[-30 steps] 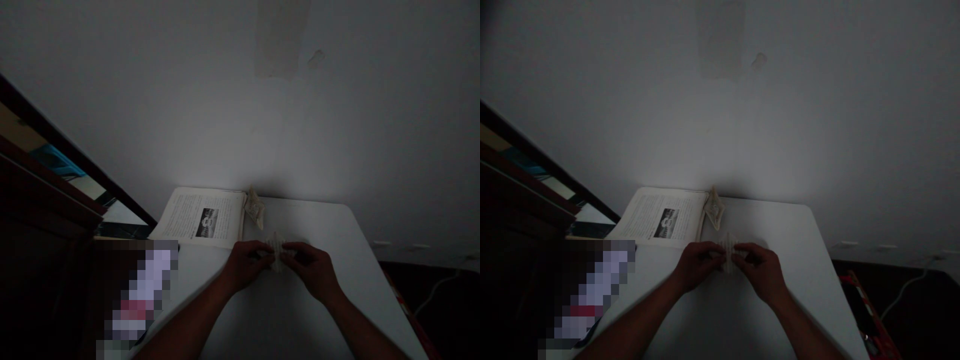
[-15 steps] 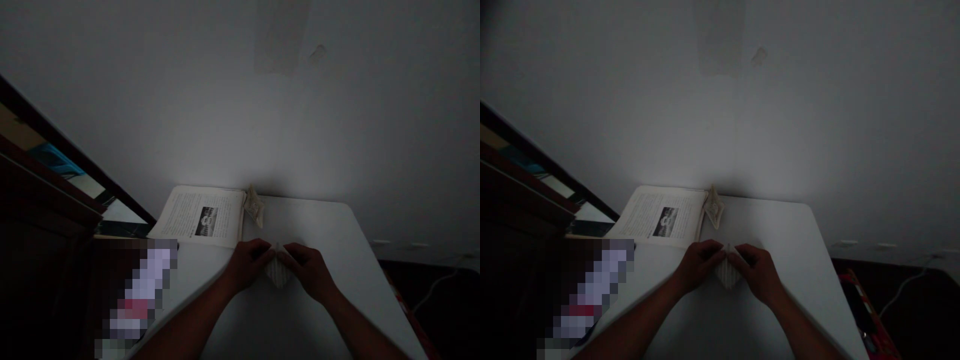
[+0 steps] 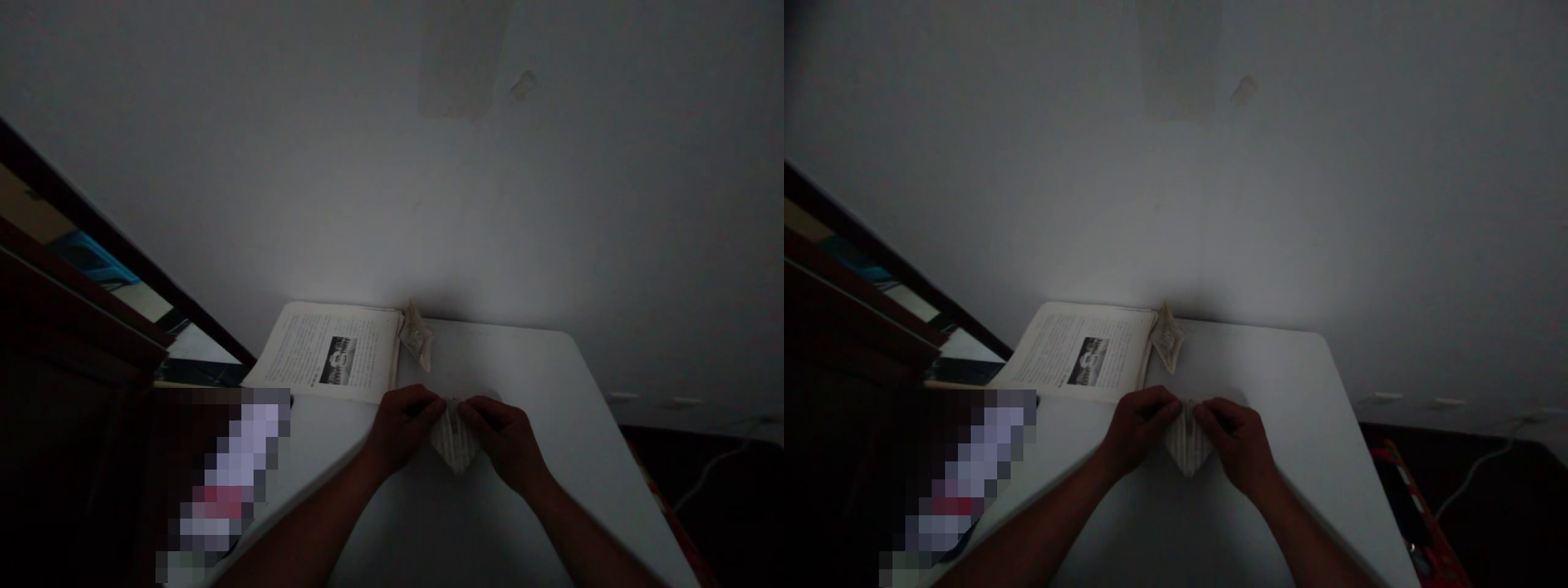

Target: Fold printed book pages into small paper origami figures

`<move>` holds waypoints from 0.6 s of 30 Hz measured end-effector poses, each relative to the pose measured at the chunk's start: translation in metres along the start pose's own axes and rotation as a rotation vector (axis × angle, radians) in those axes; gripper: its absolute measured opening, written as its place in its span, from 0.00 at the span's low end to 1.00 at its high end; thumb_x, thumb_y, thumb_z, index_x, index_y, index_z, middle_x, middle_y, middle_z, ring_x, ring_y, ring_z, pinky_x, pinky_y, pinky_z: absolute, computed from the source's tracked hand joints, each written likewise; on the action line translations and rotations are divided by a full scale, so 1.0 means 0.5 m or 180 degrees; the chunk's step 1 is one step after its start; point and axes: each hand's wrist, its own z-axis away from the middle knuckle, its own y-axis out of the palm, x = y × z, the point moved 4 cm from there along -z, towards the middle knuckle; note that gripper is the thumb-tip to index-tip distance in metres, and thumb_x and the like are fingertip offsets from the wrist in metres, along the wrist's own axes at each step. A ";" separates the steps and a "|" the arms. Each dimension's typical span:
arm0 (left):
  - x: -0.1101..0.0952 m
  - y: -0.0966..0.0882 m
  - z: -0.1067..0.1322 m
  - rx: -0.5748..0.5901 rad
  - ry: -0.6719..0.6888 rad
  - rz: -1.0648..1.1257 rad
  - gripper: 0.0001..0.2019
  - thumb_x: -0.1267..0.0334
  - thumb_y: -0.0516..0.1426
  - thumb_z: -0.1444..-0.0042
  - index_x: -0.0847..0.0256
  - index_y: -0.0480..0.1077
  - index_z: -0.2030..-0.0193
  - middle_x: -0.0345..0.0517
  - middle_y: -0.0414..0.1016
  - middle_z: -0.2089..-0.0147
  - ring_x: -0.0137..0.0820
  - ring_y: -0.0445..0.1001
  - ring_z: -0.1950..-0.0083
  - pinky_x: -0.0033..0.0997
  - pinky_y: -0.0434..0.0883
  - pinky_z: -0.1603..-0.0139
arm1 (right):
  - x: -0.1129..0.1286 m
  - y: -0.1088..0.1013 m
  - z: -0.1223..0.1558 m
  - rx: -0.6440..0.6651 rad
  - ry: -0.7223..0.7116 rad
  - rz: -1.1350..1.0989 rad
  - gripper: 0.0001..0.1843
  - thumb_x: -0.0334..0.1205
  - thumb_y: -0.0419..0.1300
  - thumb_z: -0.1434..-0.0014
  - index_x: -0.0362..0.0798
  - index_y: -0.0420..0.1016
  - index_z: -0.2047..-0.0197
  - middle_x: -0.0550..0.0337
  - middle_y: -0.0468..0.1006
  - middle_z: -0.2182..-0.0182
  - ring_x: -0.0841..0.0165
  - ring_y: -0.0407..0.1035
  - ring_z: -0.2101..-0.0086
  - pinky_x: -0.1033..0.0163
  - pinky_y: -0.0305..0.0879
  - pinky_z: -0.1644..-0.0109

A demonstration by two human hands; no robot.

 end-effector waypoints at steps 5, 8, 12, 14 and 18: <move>-0.001 -0.004 0.000 -0.0086 0.0045 -0.0067 0.11 0.60 0.55 0.45 0.64 0.69 0.74 0.37 0.64 0.77 0.25 0.62 0.74 0.23 0.60 0.71 | 0.000 -0.006 -0.002 -0.0169 -0.0036 0.0022 0.14 0.47 0.57 0.44 0.47 0.73 0.74 0.64 0.70 0.79 0.71 0.64 0.76 0.68 0.61 0.73; 0.000 -0.007 -0.001 -0.0163 0.0059 -0.0111 0.11 0.60 0.54 0.44 0.64 0.69 0.74 0.37 0.64 0.76 0.24 0.62 0.73 0.23 0.60 0.72 | -0.003 -0.012 0.000 -0.0319 -0.0026 0.0043 0.14 0.48 0.57 0.45 0.46 0.73 0.73 0.63 0.70 0.79 0.70 0.65 0.75 0.68 0.62 0.73; 0.003 -0.017 -0.001 -0.0416 0.0012 -0.0113 0.12 0.60 0.54 0.44 0.64 0.67 0.74 0.36 0.62 0.77 0.24 0.61 0.74 0.22 0.60 0.73 | -0.010 -0.022 0.002 -0.0634 0.0088 -0.0009 0.14 0.48 0.59 0.47 0.46 0.75 0.72 0.61 0.73 0.77 0.69 0.67 0.75 0.66 0.65 0.72; 0.007 -0.022 0.000 -0.0554 -0.0032 -0.0101 0.12 0.59 0.54 0.44 0.64 0.67 0.74 0.35 0.61 0.77 0.24 0.61 0.75 0.21 0.60 0.73 | -0.013 -0.028 0.002 -0.0818 0.0161 -0.0065 0.14 0.49 0.60 0.48 0.46 0.76 0.71 0.60 0.75 0.76 0.68 0.69 0.74 0.66 0.66 0.71; 0.015 -0.033 0.000 -0.0827 -0.0091 0.0021 0.11 0.57 0.54 0.44 0.62 0.66 0.71 0.34 0.61 0.78 0.24 0.62 0.76 0.21 0.60 0.75 | -0.013 -0.042 0.001 -0.1217 0.0285 -0.0068 0.14 0.50 0.62 0.52 0.45 0.76 0.71 0.59 0.77 0.75 0.67 0.70 0.72 0.65 0.67 0.69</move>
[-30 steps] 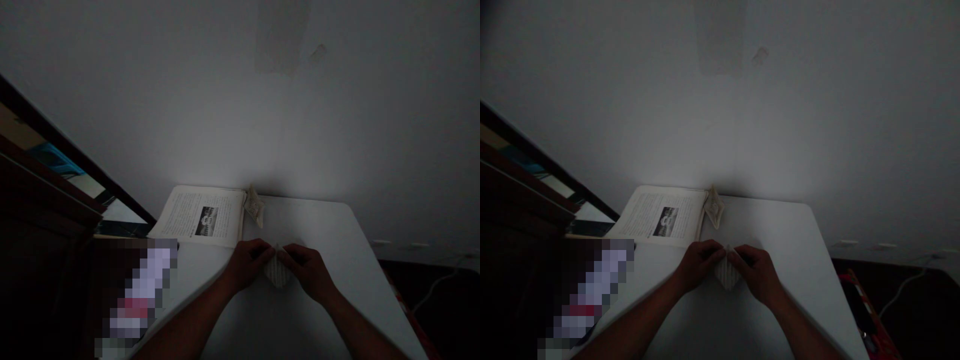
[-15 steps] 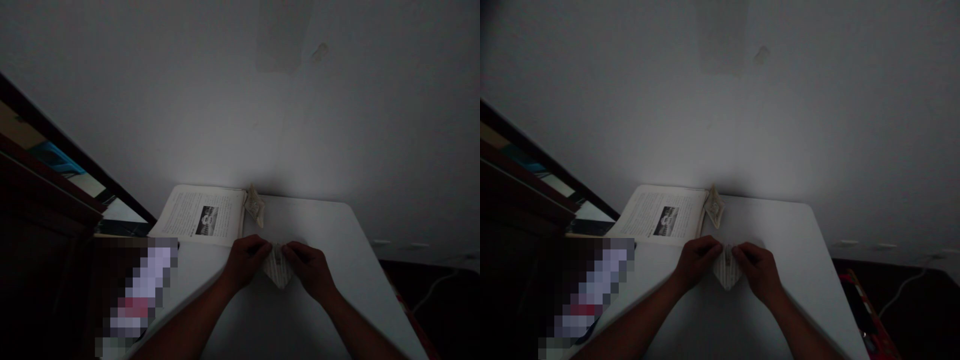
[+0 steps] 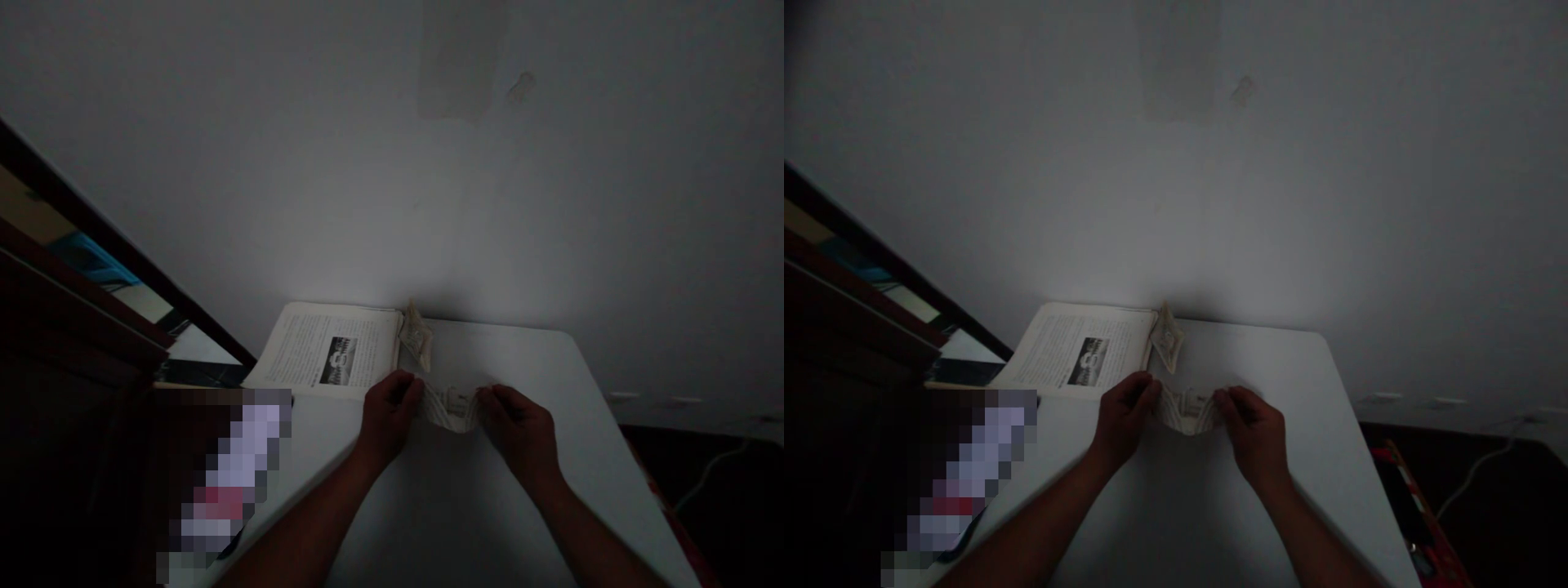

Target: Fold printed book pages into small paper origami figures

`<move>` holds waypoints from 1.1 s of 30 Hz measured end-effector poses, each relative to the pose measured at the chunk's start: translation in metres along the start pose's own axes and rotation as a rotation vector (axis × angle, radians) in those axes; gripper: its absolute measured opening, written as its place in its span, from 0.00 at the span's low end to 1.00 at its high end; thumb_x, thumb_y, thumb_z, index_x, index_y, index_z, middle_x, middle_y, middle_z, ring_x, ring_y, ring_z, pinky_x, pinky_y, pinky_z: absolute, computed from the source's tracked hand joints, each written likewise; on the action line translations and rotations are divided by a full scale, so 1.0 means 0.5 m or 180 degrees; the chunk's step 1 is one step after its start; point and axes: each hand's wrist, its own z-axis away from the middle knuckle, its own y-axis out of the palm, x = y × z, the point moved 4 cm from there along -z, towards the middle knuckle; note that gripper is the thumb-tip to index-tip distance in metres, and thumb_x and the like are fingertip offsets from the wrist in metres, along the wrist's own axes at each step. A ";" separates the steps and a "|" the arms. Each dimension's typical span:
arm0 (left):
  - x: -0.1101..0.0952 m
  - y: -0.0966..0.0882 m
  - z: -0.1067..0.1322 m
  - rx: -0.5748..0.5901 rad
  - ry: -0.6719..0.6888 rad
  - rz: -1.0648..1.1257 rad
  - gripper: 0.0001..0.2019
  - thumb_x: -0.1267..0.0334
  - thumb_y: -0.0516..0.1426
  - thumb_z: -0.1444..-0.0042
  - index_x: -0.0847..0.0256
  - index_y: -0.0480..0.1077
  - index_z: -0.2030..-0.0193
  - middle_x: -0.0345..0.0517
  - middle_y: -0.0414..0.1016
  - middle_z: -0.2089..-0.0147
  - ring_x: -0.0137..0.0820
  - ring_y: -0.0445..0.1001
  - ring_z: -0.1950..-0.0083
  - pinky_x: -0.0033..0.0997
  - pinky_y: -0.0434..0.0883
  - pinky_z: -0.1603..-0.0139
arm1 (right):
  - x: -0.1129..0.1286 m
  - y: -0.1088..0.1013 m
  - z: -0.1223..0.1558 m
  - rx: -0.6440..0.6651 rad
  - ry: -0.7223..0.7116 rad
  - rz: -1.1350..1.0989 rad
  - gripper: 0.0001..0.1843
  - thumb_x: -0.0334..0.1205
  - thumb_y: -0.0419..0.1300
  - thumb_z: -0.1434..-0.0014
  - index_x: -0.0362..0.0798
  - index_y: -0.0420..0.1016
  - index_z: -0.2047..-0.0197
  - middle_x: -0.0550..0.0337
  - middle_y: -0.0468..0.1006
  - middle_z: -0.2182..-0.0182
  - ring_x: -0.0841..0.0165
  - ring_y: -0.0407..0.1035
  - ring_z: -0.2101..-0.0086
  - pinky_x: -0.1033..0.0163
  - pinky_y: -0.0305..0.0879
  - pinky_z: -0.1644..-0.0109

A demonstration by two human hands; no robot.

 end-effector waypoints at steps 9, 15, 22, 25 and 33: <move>-0.002 -0.019 -0.012 -0.0355 -0.0001 0.0098 0.09 0.58 0.51 0.41 0.61 0.64 0.65 0.35 0.65 0.77 0.26 0.66 0.74 0.24 0.64 0.70 | 0.000 -0.020 -0.012 -0.0245 -0.0083 -0.0169 0.15 0.50 0.60 0.49 0.46 0.73 0.72 0.61 0.74 0.78 0.70 0.67 0.75 0.66 0.64 0.71; -0.013 -0.020 -0.007 -0.0573 0.0071 -0.0169 0.09 0.58 0.49 0.40 0.61 0.63 0.65 0.36 0.65 0.76 0.27 0.67 0.73 0.26 0.63 0.68 | 0.006 -0.018 -0.012 -0.0269 -0.0252 -0.0092 0.15 0.51 0.56 0.45 0.47 0.70 0.71 0.62 0.72 0.77 0.70 0.66 0.75 0.67 0.62 0.71; -0.011 -0.013 -0.004 -0.0690 -0.0060 -0.0300 0.09 0.57 0.49 0.40 0.61 0.63 0.65 0.34 0.64 0.79 0.27 0.65 0.75 0.24 0.62 0.71 | 0.007 -0.017 -0.008 -0.0374 -0.0250 0.0118 0.16 0.52 0.54 0.43 0.47 0.69 0.70 0.62 0.72 0.77 0.68 0.67 0.74 0.65 0.62 0.68; -0.006 -0.012 -0.003 -0.0691 -0.0079 -0.0472 0.09 0.57 0.50 0.40 0.61 0.63 0.65 0.35 0.65 0.77 0.27 0.66 0.75 0.24 0.63 0.72 | -0.002 -0.019 -0.010 -0.0442 -0.0183 0.0266 0.17 0.53 0.54 0.44 0.46 0.69 0.68 0.61 0.72 0.76 0.68 0.67 0.74 0.64 0.62 0.68; -0.002 -0.017 -0.008 -0.0417 0.0376 -0.1992 0.08 0.61 0.51 0.42 0.60 0.64 0.69 0.40 0.70 0.76 0.29 0.70 0.74 0.26 0.63 0.71 | -0.022 -0.029 -0.019 -0.0295 -0.0219 0.1212 0.19 0.55 0.51 0.43 0.48 0.68 0.71 0.60 0.73 0.78 0.67 0.68 0.76 0.64 0.60 0.71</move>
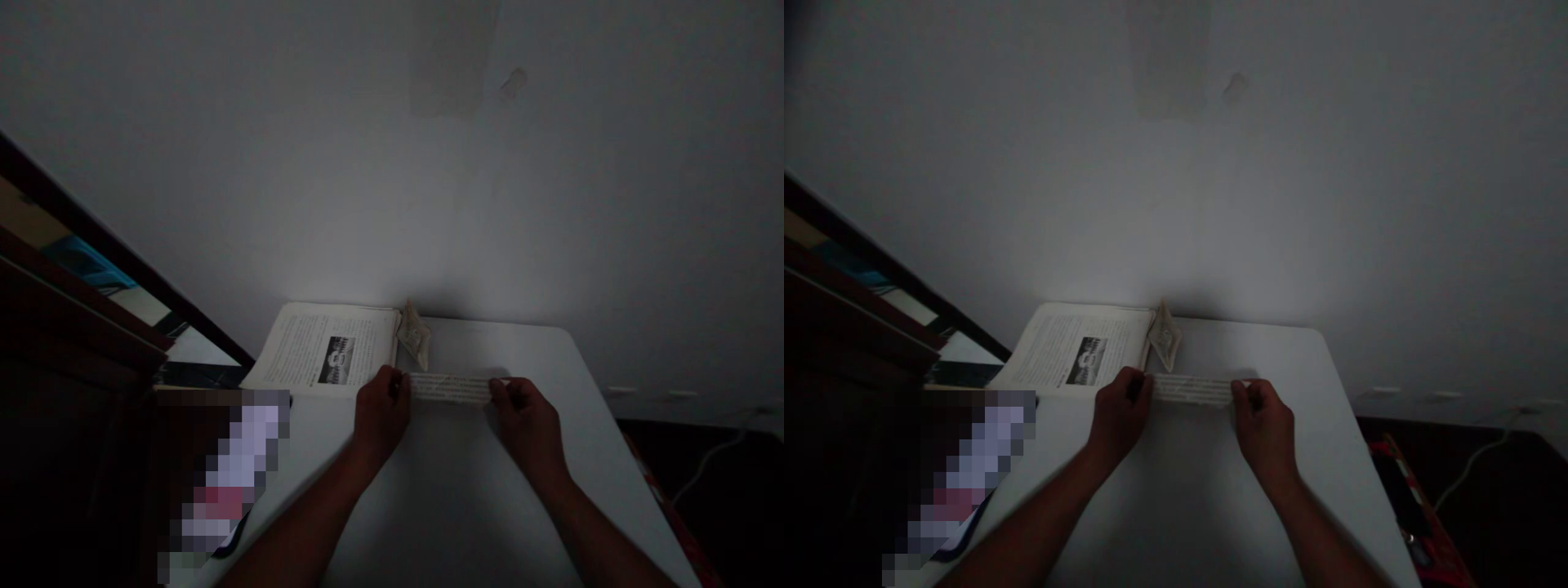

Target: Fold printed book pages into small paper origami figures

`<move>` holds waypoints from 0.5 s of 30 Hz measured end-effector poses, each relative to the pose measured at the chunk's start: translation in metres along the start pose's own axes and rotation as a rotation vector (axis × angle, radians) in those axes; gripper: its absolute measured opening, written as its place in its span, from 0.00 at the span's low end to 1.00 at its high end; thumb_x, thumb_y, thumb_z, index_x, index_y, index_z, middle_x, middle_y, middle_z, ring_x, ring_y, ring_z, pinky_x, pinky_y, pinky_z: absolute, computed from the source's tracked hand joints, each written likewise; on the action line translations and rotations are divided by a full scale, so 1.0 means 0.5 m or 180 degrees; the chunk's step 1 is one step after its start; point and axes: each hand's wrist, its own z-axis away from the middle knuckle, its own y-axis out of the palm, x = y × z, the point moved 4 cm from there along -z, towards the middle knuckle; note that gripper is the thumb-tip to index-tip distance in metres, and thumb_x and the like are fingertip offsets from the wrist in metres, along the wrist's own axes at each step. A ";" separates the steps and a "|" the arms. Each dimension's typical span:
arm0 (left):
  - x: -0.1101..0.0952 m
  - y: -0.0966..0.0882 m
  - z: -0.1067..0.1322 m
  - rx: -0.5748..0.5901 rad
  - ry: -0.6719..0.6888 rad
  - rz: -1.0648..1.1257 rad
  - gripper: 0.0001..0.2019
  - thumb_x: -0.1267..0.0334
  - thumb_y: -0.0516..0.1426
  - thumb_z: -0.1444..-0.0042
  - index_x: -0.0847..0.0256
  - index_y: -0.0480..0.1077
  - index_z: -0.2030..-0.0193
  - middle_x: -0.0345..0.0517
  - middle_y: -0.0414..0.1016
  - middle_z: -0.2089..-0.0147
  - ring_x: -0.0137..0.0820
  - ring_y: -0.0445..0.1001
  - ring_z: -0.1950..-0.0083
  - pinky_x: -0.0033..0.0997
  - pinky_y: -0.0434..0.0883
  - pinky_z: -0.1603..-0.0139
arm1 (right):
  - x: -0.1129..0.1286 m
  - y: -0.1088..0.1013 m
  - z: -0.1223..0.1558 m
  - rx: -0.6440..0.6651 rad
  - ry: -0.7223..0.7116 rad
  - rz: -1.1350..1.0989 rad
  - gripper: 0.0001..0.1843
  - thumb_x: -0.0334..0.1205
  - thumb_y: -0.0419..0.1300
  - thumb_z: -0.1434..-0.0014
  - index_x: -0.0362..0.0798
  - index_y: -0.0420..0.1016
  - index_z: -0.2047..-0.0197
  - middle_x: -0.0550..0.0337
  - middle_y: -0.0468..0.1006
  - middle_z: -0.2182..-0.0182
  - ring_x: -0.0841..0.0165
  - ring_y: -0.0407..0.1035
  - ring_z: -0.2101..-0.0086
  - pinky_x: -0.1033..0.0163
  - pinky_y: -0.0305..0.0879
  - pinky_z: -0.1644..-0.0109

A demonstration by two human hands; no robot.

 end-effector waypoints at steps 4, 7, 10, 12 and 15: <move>-0.002 0.015 0.001 0.0333 0.0449 -0.0940 0.07 0.65 0.50 0.43 0.61 0.65 0.70 0.43 0.71 0.74 0.31 0.71 0.72 0.27 0.63 0.70 | 0.002 0.002 0.000 0.0146 -0.0398 0.1117 0.16 0.51 0.49 0.41 0.48 0.70 0.68 0.58 0.76 0.74 0.63 0.69 0.72 0.61 0.59 0.68; -0.005 0.023 0.004 0.0551 0.0568 -0.1506 0.05 0.69 0.50 0.44 0.61 0.65 0.70 0.45 0.71 0.72 0.32 0.71 0.70 0.28 0.63 0.69 | 0.009 0.006 0.001 0.0142 -0.0848 0.1707 0.15 0.48 0.49 0.40 0.48 0.70 0.68 0.57 0.75 0.74 0.62 0.68 0.72 0.59 0.58 0.65; -0.011 0.026 0.008 0.0699 0.0743 -0.1718 0.05 0.71 0.50 0.45 0.62 0.65 0.69 0.46 0.71 0.70 0.34 0.71 0.67 0.29 0.64 0.69 | 0.015 0.013 0.003 0.0174 -0.1237 0.2034 0.14 0.46 0.49 0.40 0.47 0.70 0.69 0.56 0.74 0.75 0.61 0.68 0.72 0.57 0.57 0.63; -0.012 0.028 0.011 0.0722 0.0841 -0.1780 0.05 0.72 0.49 0.44 0.62 0.64 0.69 0.46 0.70 0.70 0.35 0.70 0.66 0.29 0.65 0.68 | 0.018 0.015 0.006 0.0173 -0.1391 0.2208 0.13 0.45 0.50 0.41 0.47 0.70 0.70 0.55 0.74 0.75 0.60 0.68 0.70 0.56 0.56 0.63; -0.011 0.033 0.015 0.0784 0.0940 -0.1849 0.07 0.74 0.48 0.44 0.62 0.64 0.68 0.46 0.68 0.69 0.35 0.69 0.65 0.30 0.65 0.68 | 0.025 0.013 0.010 0.0132 -0.1471 0.2358 0.12 0.43 0.51 0.41 0.47 0.70 0.71 0.54 0.73 0.75 0.60 0.67 0.69 0.56 0.55 0.63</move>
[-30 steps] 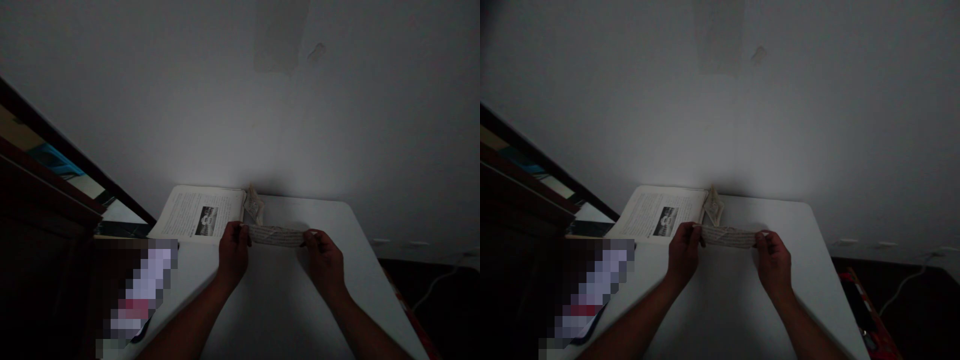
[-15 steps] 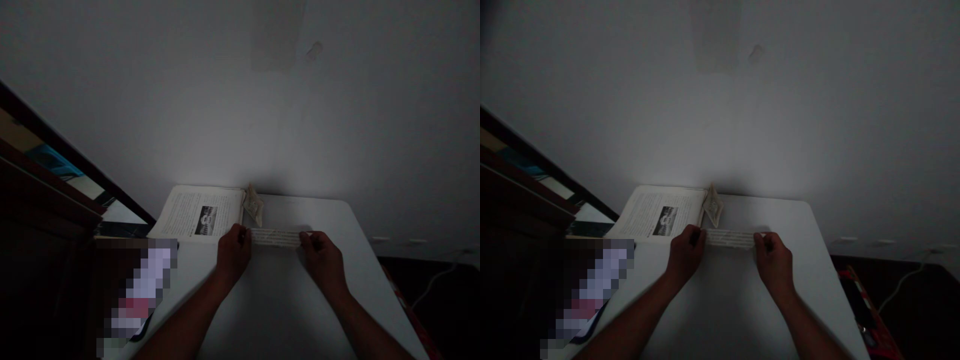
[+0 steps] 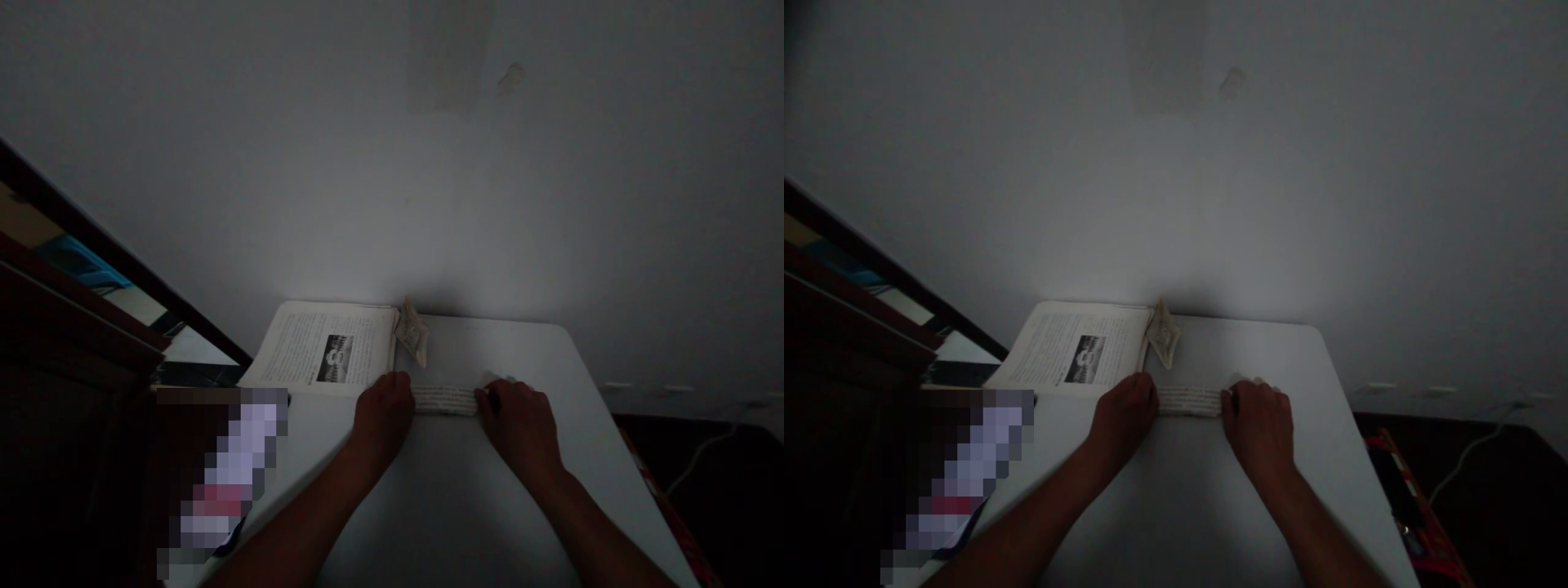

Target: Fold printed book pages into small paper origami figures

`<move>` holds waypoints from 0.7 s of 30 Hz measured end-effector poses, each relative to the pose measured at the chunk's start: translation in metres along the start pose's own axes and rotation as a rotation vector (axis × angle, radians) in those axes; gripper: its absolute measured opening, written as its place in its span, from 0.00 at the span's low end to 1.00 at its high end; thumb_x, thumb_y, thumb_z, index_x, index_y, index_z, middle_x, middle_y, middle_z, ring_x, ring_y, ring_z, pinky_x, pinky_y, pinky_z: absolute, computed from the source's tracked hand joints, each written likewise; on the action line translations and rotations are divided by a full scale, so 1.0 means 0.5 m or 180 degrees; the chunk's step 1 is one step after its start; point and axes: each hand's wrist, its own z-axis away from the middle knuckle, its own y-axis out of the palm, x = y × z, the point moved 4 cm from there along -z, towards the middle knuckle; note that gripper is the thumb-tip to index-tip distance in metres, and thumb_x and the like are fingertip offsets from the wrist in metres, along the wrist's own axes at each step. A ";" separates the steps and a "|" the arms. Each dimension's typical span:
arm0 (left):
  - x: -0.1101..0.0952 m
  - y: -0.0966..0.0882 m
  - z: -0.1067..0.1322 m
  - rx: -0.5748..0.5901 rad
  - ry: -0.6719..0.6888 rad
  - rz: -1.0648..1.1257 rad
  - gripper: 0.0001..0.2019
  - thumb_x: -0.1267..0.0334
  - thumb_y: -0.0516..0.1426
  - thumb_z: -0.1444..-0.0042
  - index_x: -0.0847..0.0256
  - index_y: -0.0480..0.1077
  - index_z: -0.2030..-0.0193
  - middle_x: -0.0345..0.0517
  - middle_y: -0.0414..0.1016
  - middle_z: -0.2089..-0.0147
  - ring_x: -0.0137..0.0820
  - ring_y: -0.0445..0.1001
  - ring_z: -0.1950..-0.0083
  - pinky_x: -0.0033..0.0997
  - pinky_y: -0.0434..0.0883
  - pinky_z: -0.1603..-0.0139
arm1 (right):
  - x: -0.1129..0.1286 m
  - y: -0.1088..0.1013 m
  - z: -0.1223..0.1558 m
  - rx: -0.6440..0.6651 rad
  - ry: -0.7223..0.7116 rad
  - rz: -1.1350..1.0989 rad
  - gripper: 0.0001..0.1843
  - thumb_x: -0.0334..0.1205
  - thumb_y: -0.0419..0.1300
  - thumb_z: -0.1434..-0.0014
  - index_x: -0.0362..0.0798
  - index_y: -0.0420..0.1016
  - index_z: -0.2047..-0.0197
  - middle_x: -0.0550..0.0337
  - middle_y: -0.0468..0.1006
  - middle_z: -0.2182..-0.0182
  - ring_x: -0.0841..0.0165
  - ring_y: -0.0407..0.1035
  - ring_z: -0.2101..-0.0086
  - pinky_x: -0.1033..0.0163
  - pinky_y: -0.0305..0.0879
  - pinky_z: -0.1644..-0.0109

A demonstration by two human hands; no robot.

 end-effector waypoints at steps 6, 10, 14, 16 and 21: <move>-0.009 -0.003 -0.001 0.0128 0.0140 -0.0055 0.07 0.76 0.49 0.46 0.63 0.65 0.65 0.47 0.67 0.67 0.36 0.66 0.63 0.32 0.67 0.63 | 0.001 -0.008 -0.002 -0.0242 -0.0193 -0.0211 0.11 0.39 0.55 0.43 0.47 0.73 0.58 0.51 0.74 0.63 0.58 0.66 0.62 0.54 0.58 0.58; -0.013 -0.018 -0.004 -0.0077 0.0216 0.0027 0.09 0.77 0.49 0.46 0.63 0.66 0.63 0.49 0.65 0.63 0.37 0.64 0.60 0.35 0.67 0.60 | 0.007 0.008 -0.003 -0.0105 -0.0770 -0.0632 0.11 0.30 0.54 0.44 0.47 0.77 0.62 0.53 0.75 0.65 0.62 0.66 0.63 0.56 0.60 0.56; -0.022 -0.018 -0.002 -0.0157 0.0735 0.0392 0.10 0.76 0.49 0.44 0.60 0.68 0.62 0.49 0.64 0.59 0.36 0.63 0.57 0.36 0.66 0.58 | 0.011 0.000 -0.001 0.0119 -0.1002 -0.0915 0.14 0.28 0.53 0.46 0.46 0.77 0.60 0.52 0.75 0.64 0.62 0.66 0.62 0.55 0.61 0.54; -0.025 -0.013 -0.001 -0.0050 0.0993 0.0612 0.10 0.75 0.49 0.43 0.59 0.69 0.63 0.48 0.66 0.58 0.36 0.64 0.57 0.36 0.66 0.57 | 0.012 -0.013 0.002 0.0267 -0.1036 -0.0959 0.15 0.29 0.54 0.47 0.47 0.76 0.58 0.52 0.74 0.62 0.61 0.65 0.60 0.53 0.61 0.52; -0.032 -0.025 0.000 0.0160 0.1141 0.0838 0.10 0.72 0.51 0.44 0.61 0.69 0.58 0.49 0.67 0.59 0.37 0.65 0.57 0.38 0.65 0.55 | 0.008 -0.034 0.011 0.0442 -0.1181 -0.1089 0.22 0.34 0.57 0.51 0.47 0.72 0.51 0.50 0.71 0.56 0.57 0.64 0.55 0.49 0.60 0.49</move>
